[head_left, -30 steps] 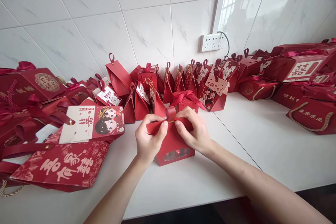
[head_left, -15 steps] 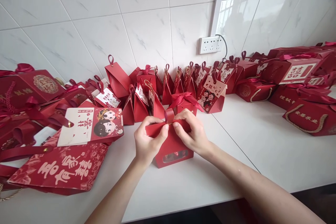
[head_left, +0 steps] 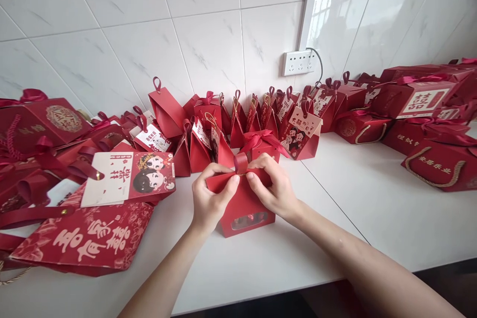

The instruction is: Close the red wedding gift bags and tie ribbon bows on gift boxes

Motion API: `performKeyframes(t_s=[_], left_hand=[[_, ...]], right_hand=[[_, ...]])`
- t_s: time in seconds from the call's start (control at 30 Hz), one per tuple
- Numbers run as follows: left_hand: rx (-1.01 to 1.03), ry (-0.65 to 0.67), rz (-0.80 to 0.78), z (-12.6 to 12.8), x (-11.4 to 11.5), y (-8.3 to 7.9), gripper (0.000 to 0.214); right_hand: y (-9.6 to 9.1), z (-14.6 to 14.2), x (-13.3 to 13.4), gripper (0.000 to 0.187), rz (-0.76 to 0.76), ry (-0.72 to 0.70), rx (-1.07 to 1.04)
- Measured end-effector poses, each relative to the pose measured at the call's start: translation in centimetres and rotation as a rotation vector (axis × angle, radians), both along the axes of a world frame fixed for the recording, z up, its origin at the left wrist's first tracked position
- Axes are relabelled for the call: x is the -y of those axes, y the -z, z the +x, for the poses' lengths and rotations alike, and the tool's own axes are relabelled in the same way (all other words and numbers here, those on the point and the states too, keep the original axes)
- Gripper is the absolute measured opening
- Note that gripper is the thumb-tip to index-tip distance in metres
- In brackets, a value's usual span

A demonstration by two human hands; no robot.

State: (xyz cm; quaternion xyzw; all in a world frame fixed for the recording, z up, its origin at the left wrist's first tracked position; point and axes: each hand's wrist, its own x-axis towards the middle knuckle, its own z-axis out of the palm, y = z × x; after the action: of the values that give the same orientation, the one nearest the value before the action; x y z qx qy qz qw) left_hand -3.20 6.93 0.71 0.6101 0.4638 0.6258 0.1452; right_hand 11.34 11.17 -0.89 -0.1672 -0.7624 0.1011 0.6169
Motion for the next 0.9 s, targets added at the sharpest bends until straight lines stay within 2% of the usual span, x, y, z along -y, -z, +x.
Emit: performKeyframes(t_s=[0.13, 0.3, 0.57, 0.9], left_hand=[[-0.02, -0.012, 0.039, 0.1, 0.03, -0.07, 0.011], [-0.05, -0.046, -0.028, -0.08, 0.16, -0.27, 0.014], [-0.04, -0.035, -0.036, -0.17, 0.14, -0.2, 0.014], [-0.054, -0.023, 0.017, 0.14, 0.17, 0.01, 0.012]], right_hand=[[-0.06, -0.01, 0.07, 0.009, 0.003, 0.005, 0.003], [-0.11, 0.02, 0.17, 0.009, 0.002, 0.002, 0.006], [-0.1, 0.13, -0.01, 0.009, -0.009, 0.002, -0.005], [-0.09, 0.2, -0.01, 0.007, -0.002, -0.013, -0.004]])
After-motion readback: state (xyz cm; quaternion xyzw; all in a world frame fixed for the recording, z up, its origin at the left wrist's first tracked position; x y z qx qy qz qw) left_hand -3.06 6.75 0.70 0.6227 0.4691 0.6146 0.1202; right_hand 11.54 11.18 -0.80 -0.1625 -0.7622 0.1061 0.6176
